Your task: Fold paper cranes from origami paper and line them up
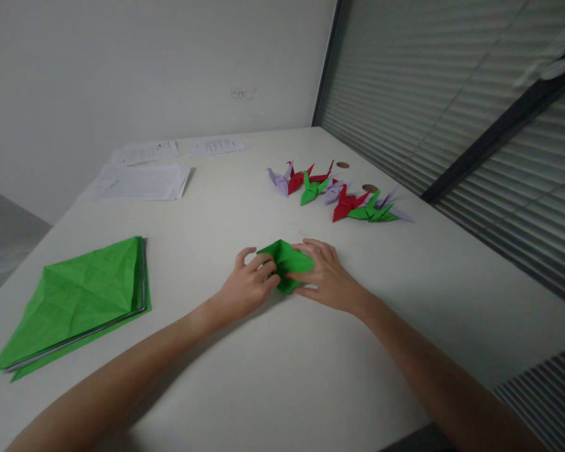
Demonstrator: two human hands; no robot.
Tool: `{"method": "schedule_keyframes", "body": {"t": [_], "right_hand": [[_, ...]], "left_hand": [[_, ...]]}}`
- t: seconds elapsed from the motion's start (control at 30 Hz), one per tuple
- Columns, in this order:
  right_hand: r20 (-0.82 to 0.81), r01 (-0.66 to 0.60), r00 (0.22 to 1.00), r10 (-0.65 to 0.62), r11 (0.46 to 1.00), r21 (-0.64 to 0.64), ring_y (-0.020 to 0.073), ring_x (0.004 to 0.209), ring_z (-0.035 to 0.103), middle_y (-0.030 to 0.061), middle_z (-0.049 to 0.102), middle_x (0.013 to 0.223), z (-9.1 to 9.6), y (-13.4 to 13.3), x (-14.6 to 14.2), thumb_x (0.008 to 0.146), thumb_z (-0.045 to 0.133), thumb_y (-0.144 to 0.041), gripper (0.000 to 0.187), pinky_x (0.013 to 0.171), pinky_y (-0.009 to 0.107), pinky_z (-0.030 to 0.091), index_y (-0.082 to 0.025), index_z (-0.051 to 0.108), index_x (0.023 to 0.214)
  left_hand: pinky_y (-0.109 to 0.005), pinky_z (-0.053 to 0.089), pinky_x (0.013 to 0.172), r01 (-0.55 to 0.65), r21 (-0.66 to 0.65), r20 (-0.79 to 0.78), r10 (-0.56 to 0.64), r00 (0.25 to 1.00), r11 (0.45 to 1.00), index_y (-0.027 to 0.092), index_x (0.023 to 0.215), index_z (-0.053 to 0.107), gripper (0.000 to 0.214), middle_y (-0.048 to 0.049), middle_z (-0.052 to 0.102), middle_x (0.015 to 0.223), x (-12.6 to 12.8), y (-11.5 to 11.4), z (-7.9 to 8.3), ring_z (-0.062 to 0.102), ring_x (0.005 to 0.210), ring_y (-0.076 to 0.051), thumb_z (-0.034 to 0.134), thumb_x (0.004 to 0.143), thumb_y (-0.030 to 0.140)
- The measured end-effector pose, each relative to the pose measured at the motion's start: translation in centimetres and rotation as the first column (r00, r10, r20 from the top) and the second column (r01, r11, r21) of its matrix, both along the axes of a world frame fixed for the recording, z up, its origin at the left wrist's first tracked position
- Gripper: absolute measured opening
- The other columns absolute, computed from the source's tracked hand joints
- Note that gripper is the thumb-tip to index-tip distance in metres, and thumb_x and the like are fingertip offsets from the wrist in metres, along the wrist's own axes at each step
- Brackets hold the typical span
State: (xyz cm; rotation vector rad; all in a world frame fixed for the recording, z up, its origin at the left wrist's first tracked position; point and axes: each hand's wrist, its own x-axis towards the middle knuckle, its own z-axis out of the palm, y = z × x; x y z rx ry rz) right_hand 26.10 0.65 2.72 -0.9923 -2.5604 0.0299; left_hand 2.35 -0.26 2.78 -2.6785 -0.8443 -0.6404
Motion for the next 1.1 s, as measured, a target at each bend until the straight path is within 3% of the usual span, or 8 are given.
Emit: {"method": "schedule_keyframes", "body": {"t": [0.17,0.3,0.47,0.8,0.93,1.1], "right_hand": [[0.102,-0.038,0.994,0.039,0.999,-0.015,0.034,0.127,0.035,0.007,0.056,0.128,-0.2,-0.1,-0.4,0.082,0.069,-0.028,0.013,0.104,0.054,0.033,-0.028,0.074,0.094],[0.129,-0.031,0.991,0.035,0.999,-0.039,0.0286,0.113,0.043,0.0055,0.064,0.111,-0.5,-0.2,-0.6,0.087,0.063,-0.02,0.014,0.095,0.046,0.037,-0.027,0.073,0.094],[0.072,-0.009,0.997,0.016,0.995,-0.1,0.0258,0.101,0.045,0.0061,0.065,0.1,-1.4,0.1,-0.6,0.084,0.069,-0.031,0.01,0.086,0.042,0.037,-0.028,0.075,0.091],[-0.053,0.145,0.985,-0.165,0.954,-0.263,0.0227,0.092,0.047,0.0043,0.064,0.087,-1.9,0.8,-0.1,0.084,0.069,-0.035,0.01,0.081,0.038,0.033,-0.028,0.076,0.085],[-0.066,0.218,0.967,-0.247,0.931,-0.293,0.0223,0.092,0.048,0.0042,0.065,0.086,-2.0,1.0,-0.1,0.084,0.069,-0.038,0.014,0.081,0.038,0.033,-0.025,0.076,0.082],[-0.078,0.291,0.943,-0.325,0.913,-0.287,0.0232,0.093,0.048,0.0059,0.059,0.089,-1.8,1.2,0.3,0.081,0.072,-0.034,0.011,0.084,0.039,0.036,-0.024,0.077,0.079]], "left_hand": [[-0.048,0.032,0.101,0.028,0.052,-0.074,-0.024,0.997,0.998,0.019,0.08,0.059,0.014,-0.003,0.066,0.086,0.0,0.0,0.2,0.058,0.102,-0.021,0.052,0.089,0.011],[-0.05,0.031,0.101,0.025,0.014,-0.084,-0.024,0.996,1.0,0.02,0.082,0.06,0.009,-0.0037,0.066,0.088,-0.1,0.1,0.3,0.057,0.104,-0.023,0.053,0.088,0.017],[-0.053,0.029,0.101,-0.008,-0.051,-0.05,0.005,0.999,0.999,0.021,0.084,0.062,0.013,-0.0049,0.067,0.089,-0.1,0.1,0.2,0.056,0.103,-0.025,0.056,0.089,0.031],[-0.051,0.028,0.099,-0.058,-0.169,-0.032,0.054,0.998,0.984,0.02,0.083,0.064,0.014,-0.0035,0.065,0.085,-0.5,1.0,0.0,0.056,0.094,-0.022,0.058,0.091,0.029],[-0.047,0.032,0.094,-0.125,-0.231,0.022,0.134,0.991,0.965,0.019,0.081,0.066,0.016,-0.0063,0.062,0.093,-0.7,1.1,-0.4,0.053,0.096,-0.023,0.059,0.09,0.031],[-0.045,0.035,0.086,-0.216,-0.195,0.064,0.233,0.97,0.957,0.019,0.08,0.069,0.019,-0.0097,0.055,0.104,-1.0,1.3,-0.7,0.045,0.101,-0.028,0.061,0.089,0.034]]}}
